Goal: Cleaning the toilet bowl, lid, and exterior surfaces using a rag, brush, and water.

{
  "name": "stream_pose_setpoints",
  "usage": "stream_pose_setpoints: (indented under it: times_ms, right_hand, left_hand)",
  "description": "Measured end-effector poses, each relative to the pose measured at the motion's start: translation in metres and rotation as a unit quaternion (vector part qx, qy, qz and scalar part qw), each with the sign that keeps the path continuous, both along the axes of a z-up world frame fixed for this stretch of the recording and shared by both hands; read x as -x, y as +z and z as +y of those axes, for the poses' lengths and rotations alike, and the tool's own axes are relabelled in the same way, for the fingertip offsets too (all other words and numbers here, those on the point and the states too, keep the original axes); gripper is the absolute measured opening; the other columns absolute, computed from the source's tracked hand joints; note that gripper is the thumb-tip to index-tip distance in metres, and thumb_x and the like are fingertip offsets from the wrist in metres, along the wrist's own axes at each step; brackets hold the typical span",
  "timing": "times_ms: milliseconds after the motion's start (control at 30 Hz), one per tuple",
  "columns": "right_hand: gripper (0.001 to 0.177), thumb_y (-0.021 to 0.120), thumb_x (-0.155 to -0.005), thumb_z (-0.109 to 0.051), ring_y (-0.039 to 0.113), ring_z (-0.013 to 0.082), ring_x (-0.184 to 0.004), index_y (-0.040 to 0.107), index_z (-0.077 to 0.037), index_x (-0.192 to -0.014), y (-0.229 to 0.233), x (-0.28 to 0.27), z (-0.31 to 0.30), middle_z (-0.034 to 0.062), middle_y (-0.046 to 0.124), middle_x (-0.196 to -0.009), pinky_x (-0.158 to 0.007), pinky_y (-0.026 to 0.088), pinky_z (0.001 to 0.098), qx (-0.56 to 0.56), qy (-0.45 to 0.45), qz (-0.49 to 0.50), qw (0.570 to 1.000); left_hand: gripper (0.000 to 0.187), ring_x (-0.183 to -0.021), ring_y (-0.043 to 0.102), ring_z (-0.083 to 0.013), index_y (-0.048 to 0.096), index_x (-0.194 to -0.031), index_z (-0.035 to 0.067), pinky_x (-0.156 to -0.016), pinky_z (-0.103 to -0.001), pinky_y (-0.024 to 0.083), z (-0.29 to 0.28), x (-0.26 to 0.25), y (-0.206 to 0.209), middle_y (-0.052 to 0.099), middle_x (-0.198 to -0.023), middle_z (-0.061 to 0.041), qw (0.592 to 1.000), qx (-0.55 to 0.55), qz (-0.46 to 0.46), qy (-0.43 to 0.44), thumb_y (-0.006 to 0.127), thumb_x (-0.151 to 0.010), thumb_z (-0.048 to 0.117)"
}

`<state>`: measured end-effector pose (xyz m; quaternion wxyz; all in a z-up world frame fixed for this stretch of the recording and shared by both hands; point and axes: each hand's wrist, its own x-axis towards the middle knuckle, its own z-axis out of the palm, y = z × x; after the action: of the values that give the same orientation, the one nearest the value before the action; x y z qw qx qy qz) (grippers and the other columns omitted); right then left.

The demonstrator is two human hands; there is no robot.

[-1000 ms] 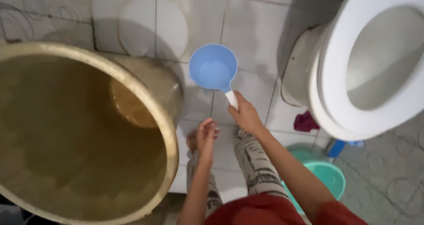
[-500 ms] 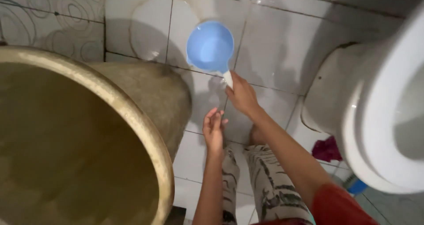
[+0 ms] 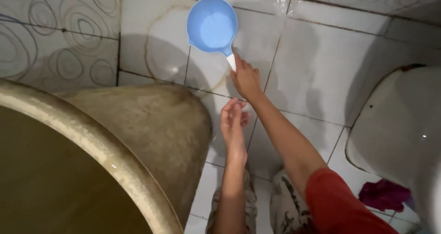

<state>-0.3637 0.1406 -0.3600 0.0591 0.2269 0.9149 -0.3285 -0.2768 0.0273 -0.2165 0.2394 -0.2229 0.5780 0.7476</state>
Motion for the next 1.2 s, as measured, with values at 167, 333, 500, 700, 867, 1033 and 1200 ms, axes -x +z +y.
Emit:
stream_pose_setpoints:
  times_ms: [167, 333, 500, 700, 867, 1033, 1200]
  right_hand:
    - [0.065, 0.067, -0.093, -0.025, 0.051, 0.0421, -0.129, 0.043, -0.002, -0.149, 0.017, -0.024, 0.002, 0.0233, 0.053, -0.147, -0.105, 0.042, 0.0542, -0.013, -0.019, 0.105, 0.994]
    - [0.063, 0.067, -0.094, -0.017, 0.048, 0.0458, -0.134, 0.044, 0.001, -0.150, 0.116, -0.091, 0.007, 0.0264, 0.050, -0.149, -0.114, 0.039, 0.0519, 0.027, -0.042, 0.148, 0.988]
    - [0.062, 0.068, -0.090, -0.014, 0.049, 0.0451, -0.135, 0.047, -0.001, -0.147, 0.238, -0.178, 0.011, 0.0258, 0.052, -0.149, -0.113, 0.041, 0.0487, 0.039, -0.089, 0.141, 0.985]
    - [0.065, 0.068, -0.087, -0.016, 0.049, 0.0464, -0.134, 0.046, -0.001, -0.146, 0.373, -0.285, 0.013, 0.0263, 0.051, -0.146, -0.113, 0.040, 0.0491, 0.007, -0.125, 0.140, 0.982]
    - [0.064, 0.065, -0.093, -0.023, 0.044, 0.0431, -0.139, 0.043, -0.001, -0.149, 0.503, -0.359, 0.004, 0.0256, 0.045, -0.152, -0.114, 0.035, 0.0487, 0.062, -0.157, 0.103, 0.980]
    - [0.070, 0.065, -0.090, -0.025, 0.050, 0.0331, -0.137, 0.041, -0.008, -0.152, 0.628, -0.369, 0.004, 0.0160, 0.048, -0.151, -0.101, 0.046, 0.0465, 0.077, -0.189, 0.037, 0.978]
    - [0.068, 0.068, -0.089, -0.023, 0.053, 0.0288, -0.134, 0.041, -0.012, -0.152, 0.684, -0.379, 0.005, 0.0113, 0.047, -0.154, -0.110, 0.044, 0.0421, 0.113, -0.154, 0.016, 0.981]
  left_hand:
    - [0.037, -0.089, 0.061, -0.0110, 0.061, -0.131, 0.012, -0.081, -0.028, 0.051, -0.009, -0.016, -0.006, 0.070, -0.112, -0.003, 0.998, 0.048, -0.029, -0.018, 0.061, -0.101, 0.033]
    - [0.036, -0.095, 0.060, -0.0121, 0.060, -0.132, 0.009, -0.083, -0.028, 0.050, -0.050, -0.099, -0.043, 0.065, -0.113, -0.003, 1.000, 0.015, -0.006, -0.010, 0.066, -0.100, 0.024]
    - [0.034, -0.098, 0.062, -0.0112, 0.063, -0.129, 0.007, -0.083, -0.027, 0.052, -0.088, -0.161, 0.020, 0.066, -0.114, -0.002, 0.997, 0.040, 0.035, -0.054, 0.068, -0.097, 0.018]
    - [0.035, -0.074, 0.062, -0.0124, 0.064, -0.128, 0.009, -0.063, -0.026, 0.049, -0.103, -0.155, 0.165, 0.071, -0.097, -0.004, 0.991, 0.057, -0.011, -0.121, 0.070, -0.095, 0.020]
    - [0.033, -0.076, 0.066, -0.0123, 0.065, -0.125, 0.010, -0.065, -0.027, 0.053, -0.122, -0.130, 0.281, 0.073, -0.100, -0.006, 0.977, 0.032, 0.014, -0.209, 0.070, -0.095, 0.022]
    - [0.035, -0.083, 0.066, -0.0110, 0.066, -0.126, 0.009, -0.071, -0.028, 0.052, -0.121, -0.093, 0.371, 0.071, -0.108, -0.005, 0.975, 0.008, 0.083, -0.207, 0.069, -0.095, 0.024]
    - [0.040, -0.081, 0.067, -0.0127, 0.063, -0.129, 0.011, -0.070, -0.028, 0.051, -0.149, -0.096, 0.457, 0.075, -0.114, -0.005, 0.979, 0.022, 0.080, -0.189, 0.068, -0.093, 0.028]
